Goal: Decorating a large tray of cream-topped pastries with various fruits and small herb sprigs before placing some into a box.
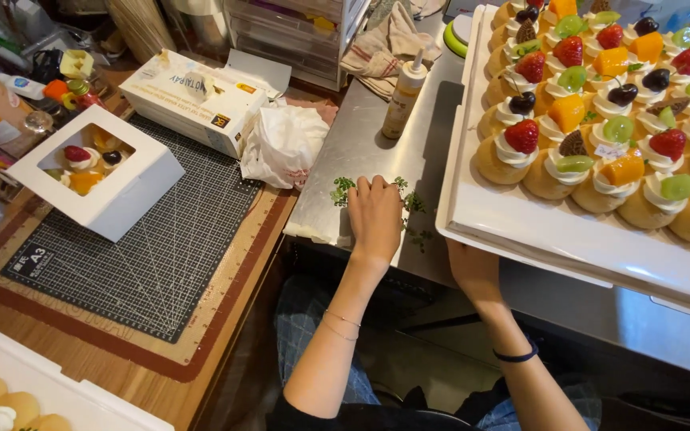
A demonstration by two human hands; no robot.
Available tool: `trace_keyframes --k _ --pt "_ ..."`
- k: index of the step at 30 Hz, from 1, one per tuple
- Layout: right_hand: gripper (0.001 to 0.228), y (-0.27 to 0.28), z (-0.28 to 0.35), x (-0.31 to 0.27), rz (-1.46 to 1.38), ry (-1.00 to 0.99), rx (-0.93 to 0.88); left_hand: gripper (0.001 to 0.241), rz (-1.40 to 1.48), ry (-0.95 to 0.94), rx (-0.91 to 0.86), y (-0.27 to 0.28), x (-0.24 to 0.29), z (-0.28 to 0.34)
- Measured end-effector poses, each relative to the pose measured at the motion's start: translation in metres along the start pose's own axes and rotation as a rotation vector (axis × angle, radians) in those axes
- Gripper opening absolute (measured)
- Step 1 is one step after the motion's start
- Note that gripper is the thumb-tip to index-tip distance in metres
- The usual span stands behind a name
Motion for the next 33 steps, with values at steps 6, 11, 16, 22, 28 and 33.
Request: trace_keyframes --k 6,11,16,22,28,33 --pt "0.035 -0.053 -0.036 0.004 0.072 0.064 0.022 0.018 0.036 0.017 -0.008 0.030 -0.037 0.001" --pt "0.038 -0.056 -0.057 -0.009 -0.300 0.050 -0.159 0.015 0.041 0.029 0.033 0.050 -0.077 0.008" --pt "0.029 -0.106 -0.071 0.011 -0.291 -0.024 -0.213 0.023 0.190 0.000 0.079 0.114 -0.052 0.021" --pt "0.020 -0.113 -0.075 0.024 -0.222 -0.019 -0.079 0.017 0.383 0.059 0.192 0.149 -0.046 0.040" --pt "0.023 -0.056 -0.017 -0.007 -0.828 -0.266 -0.069 0.018 0.821 0.259 0.253 0.180 -0.023 0.082" --pt "0.012 -0.028 0.060 -0.038 -1.459 -0.556 -0.359 0.038 1.502 0.475 0.220 0.154 0.023 0.132"
Point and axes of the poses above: each hand's wrist, its own z-axis away from the middle knuckle, its own y-axis out of the back of the hand, x = y × z, the point moved 10 cm from there along -z, towards the middle knuckle, and after that the axes turned 5 degrees about -y, right-handed, at the moved point
